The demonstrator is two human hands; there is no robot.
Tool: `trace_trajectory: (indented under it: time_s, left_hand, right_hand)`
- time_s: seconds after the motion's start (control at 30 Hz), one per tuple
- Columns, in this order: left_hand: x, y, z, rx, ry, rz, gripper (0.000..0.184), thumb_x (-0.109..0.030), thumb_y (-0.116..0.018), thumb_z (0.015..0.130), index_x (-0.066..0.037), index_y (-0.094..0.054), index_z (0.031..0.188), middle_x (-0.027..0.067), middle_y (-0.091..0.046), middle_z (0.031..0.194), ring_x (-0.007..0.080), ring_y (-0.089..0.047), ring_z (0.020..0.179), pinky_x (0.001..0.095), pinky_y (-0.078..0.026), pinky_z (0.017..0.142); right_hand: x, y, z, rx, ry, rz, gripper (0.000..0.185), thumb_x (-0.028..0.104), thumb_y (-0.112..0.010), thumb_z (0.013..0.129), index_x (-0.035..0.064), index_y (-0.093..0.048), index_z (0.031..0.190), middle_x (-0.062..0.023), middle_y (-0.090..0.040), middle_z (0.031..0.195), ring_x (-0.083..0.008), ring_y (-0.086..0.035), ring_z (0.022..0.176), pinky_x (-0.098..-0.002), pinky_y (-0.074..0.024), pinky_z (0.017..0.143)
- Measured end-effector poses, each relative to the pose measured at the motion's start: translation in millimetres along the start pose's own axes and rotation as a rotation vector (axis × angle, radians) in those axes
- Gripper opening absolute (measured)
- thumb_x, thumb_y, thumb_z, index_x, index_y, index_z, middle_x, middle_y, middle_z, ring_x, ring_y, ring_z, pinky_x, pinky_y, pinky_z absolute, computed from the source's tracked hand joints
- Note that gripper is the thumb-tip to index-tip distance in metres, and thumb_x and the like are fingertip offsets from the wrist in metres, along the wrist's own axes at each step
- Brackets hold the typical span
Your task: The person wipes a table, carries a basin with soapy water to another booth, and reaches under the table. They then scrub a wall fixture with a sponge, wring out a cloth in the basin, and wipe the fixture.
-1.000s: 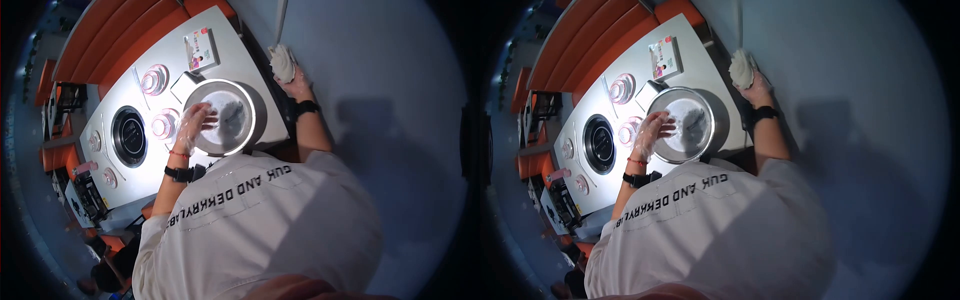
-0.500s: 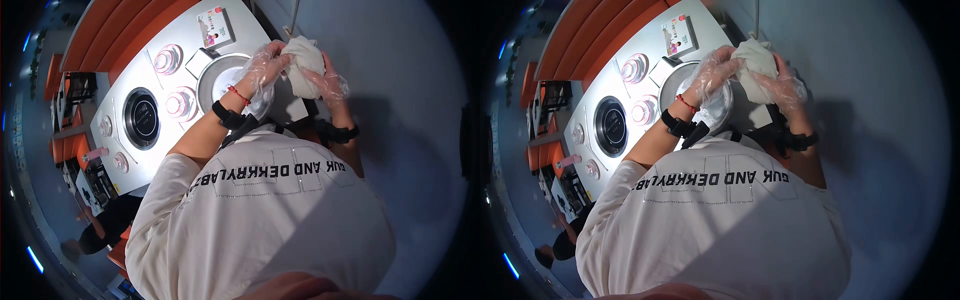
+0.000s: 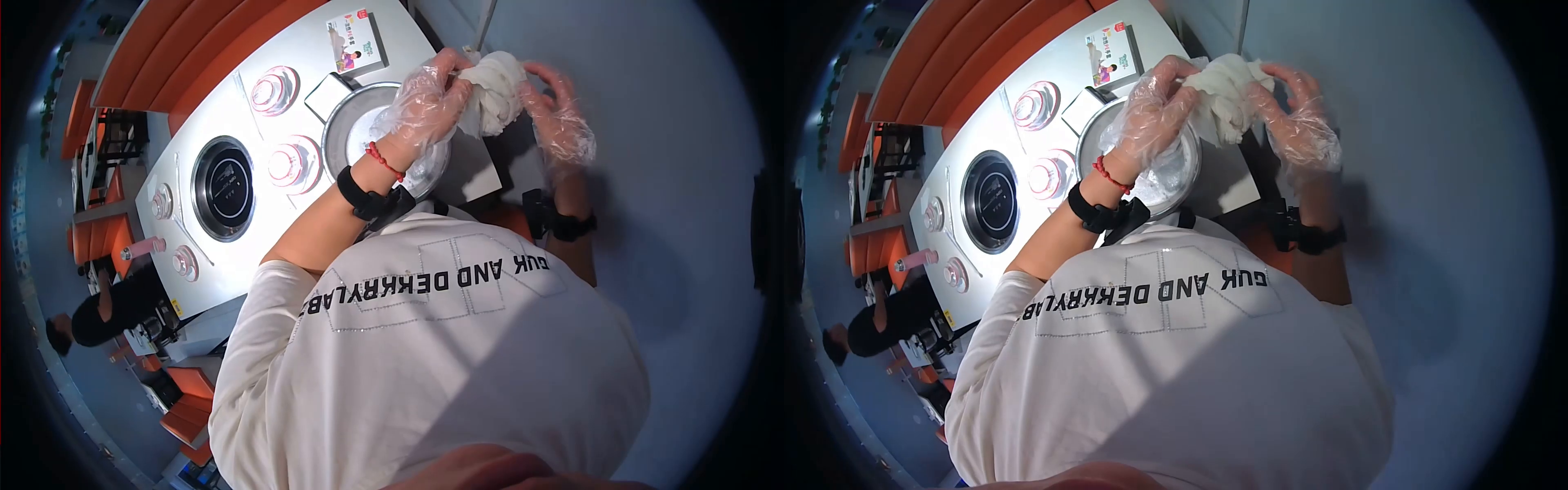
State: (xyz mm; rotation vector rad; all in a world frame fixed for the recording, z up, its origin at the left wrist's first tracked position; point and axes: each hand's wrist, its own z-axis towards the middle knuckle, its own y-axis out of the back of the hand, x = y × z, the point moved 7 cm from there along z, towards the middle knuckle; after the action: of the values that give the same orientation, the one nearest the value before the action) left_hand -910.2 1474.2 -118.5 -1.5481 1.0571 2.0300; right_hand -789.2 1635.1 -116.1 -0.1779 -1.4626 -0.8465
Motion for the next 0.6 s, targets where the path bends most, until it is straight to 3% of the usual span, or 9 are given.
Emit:
trace_trajectory:
  time_s: [0.1, 0.2, 0.3, 0.4, 0.5, 0.6]
  left_hand:
    - [-13.3, 4.0, 2.9, -0.036, -0.147, 0.033, 0.025, -0.013, -0.057, 0.093, -0.001, -0.058, 0.115, 0.0123, -0.064, 0.099, 0.0181, -0.061, 0.088, 0.0314, -0.049, 0.079]
    - [-26.1, 3.6, 2.7, -0.070, -0.296, 0.111, 0.024, -0.009, -0.057, 0.091, -0.001, -0.059, 0.113, 0.0142, -0.063, 0.100, 0.0232, -0.062, 0.090, 0.0329, -0.050, 0.080]
    - [-34.8, 2.2, 4.6, -0.083, -0.371, 0.155, 0.021, -0.007, -0.057, 0.090, 0.000, -0.061, 0.110, 0.0151, -0.062, 0.103, 0.0269, -0.062, 0.091, 0.0342, -0.050, 0.081]
    - [-33.6, 1.8, 4.4, -0.114, -0.394, 0.177, 0.018, -0.006, -0.057, 0.090, 0.000, -0.062, 0.106, 0.0148, -0.061, 0.103, 0.0269, -0.062, 0.089, 0.0344, -0.050, 0.079]
    - [-34.1, 0.8, 4.2, -0.136, -0.408, 0.189, 0.016, -0.007, -0.058, 0.090, 0.000, -0.063, 0.104, 0.0135, -0.062, 0.100, 0.0250, -0.061, 0.086, 0.0342, -0.050, 0.077]
    - [-30.0, -0.3, 4.4, -0.160, -0.323, 0.145, 0.016, -0.009, -0.059, 0.091, 0.000, -0.063, 0.104, 0.0120, -0.063, 0.096, 0.0223, -0.062, 0.083, 0.0331, -0.050, 0.075]
  right_hand:
    - [16.7, -3.8, 5.0, 0.057, 0.084, 0.141, 0.037, 0.027, -0.071, 0.089, 0.0054, -0.064, 0.118, -0.0086, -0.063, 0.113, -0.0178, -0.061, 0.103, -0.0336, -0.0476, 0.093]
    - [6.7, -14.6, 5.7, 0.094, -0.055, 0.206, 0.030, 0.025, -0.069, 0.091, 0.0043, -0.067, 0.112, -0.0022, -0.067, 0.092, -0.0107, -0.061, 0.085, -0.0273, -0.0494, 0.078]
    - [-1.4, 2.4, 6.5, -0.081, -0.112, 0.125, 0.024, 0.024, -0.065, 0.093, 0.0041, -0.069, 0.106, 0.0032, -0.065, 0.080, -0.0061, -0.057, 0.073, -0.0235, -0.0472, 0.068]
    - [-12.3, 19.9, 1.3, -0.270, -0.146, 0.224, 0.026, 0.027, -0.064, 0.095, 0.0037, -0.069, 0.105, 0.0037, -0.063, 0.082, -0.0068, -0.055, 0.073, -0.0240, -0.0470, 0.068]
    - [1.0, 21.1, -10.8, -0.260, -0.291, 0.526, 0.030, 0.030, -0.064, 0.097, 0.0025, -0.069, 0.104, 0.0032, -0.063, 0.081, -0.0079, -0.055, 0.074, -0.0244, -0.0475, 0.069]
    - [21.7, 18.9, -20.3, -0.256, -0.178, 0.536, 0.031, 0.031, -0.064, 0.097, 0.0015, -0.068, 0.106, 0.0016, -0.064, 0.085, -0.0074, -0.056, 0.074, -0.0229, -0.0469, 0.070]
